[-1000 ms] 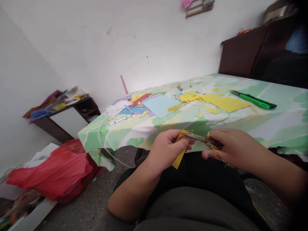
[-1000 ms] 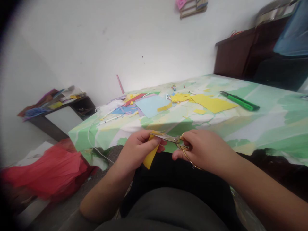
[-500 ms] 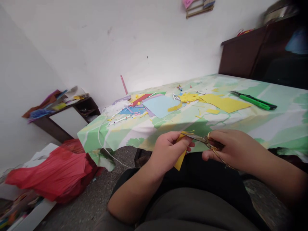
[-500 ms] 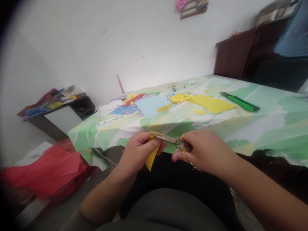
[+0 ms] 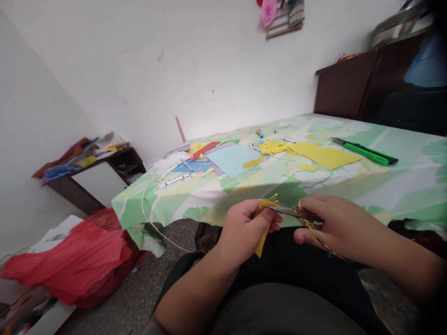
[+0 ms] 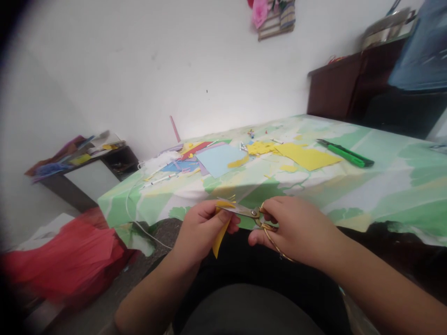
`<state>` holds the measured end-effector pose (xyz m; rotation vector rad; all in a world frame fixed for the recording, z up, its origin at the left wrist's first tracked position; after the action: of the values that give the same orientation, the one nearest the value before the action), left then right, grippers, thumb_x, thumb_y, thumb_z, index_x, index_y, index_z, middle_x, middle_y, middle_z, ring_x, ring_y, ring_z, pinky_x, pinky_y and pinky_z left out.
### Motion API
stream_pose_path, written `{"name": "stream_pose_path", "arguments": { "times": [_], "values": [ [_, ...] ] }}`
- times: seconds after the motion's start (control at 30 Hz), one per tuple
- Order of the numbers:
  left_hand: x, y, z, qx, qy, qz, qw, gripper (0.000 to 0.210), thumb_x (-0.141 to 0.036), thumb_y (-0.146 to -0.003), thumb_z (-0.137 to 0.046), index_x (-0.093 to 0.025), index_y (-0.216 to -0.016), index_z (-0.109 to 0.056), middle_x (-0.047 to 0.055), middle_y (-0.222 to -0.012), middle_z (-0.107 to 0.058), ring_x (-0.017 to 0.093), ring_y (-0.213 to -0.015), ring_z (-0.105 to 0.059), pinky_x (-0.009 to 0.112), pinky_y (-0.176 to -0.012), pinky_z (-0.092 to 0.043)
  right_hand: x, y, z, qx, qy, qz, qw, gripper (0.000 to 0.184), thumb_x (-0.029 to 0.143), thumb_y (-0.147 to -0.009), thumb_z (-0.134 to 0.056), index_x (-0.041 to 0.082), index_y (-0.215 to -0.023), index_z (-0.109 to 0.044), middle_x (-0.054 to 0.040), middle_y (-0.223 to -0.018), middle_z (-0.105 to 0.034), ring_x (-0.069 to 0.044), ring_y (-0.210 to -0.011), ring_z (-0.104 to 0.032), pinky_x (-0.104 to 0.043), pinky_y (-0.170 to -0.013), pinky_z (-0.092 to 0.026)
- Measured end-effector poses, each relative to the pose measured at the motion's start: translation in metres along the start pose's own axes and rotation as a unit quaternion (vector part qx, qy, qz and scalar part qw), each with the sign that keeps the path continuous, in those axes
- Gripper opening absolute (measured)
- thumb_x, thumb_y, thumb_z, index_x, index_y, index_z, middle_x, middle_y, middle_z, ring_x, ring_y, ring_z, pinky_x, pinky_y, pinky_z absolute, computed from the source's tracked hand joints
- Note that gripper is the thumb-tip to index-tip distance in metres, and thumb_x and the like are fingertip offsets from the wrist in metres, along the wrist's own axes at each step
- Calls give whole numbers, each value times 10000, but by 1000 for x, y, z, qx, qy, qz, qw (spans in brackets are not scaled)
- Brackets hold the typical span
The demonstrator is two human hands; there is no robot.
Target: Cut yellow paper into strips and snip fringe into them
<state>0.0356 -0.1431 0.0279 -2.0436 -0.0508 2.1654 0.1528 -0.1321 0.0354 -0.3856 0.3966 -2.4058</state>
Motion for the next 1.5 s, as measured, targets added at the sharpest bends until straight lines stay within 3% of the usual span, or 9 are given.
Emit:
{"name": "stream_pose_path", "arguments": {
  "times": [0.27, 0.77, 1.1, 1.5],
  "values": [
    [-5, -5, -7, 9, 8, -15, 1000, 168, -221, -740, -531, -137, -602, -577, -11, -550, -567, 67, -503, -518, 181, -510, -432, -7, -1, -1, 11, 9, -2, 1000, 468, 649, -732, -417, 205, -586, -399, -17, -559, -491, -149, -520, -424, -247, -471, -250],
    [-20, -6, -9, 33, -46, -12, 998, 174, -265, -734, -534, -143, -624, -593, -1, -587, -586, 94, -549, -531, 213, -553, -424, -13, -1, 19, -7, 26, -20, 999, 491, 655, -718, -443, 201, -544, -375, -8, -530, -483, -133, -496, -407, -238, -464, -231],
    [-20, -4, -3, -18, 21, -28, 999, 190, -312, -721, -560, -145, -634, -583, -17, -558, -559, 85, -520, -517, 204, -525, -421, -9, 2, 13, 2, -5, -13, 1000, 440, 626, -737, -437, 199, -634, -420, -16, -605, -506, -150, -551, -432, -255, -506, -278],
    [-27, -1, -7, 2, -64, -64, 996, 191, -252, -727, -515, -147, -573, -556, -14, -553, -546, 90, -550, -495, 213, -559, -408, -3, 4, 3, 14, -48, 4, 999, 374, 548, -751, -469, 201, -630, -400, 3, -601, -473, -134, -535, -414, -248, -499, -276]
  ]
}}
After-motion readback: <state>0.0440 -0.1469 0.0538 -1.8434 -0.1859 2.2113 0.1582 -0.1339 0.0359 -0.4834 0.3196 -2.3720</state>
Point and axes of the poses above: each hand's wrist, its own y-axis away from the middle knuckle, its own z-axis out of the back of the hand, x = y × z, the point moved 10 cm from there along -y, towards the middle knuckle
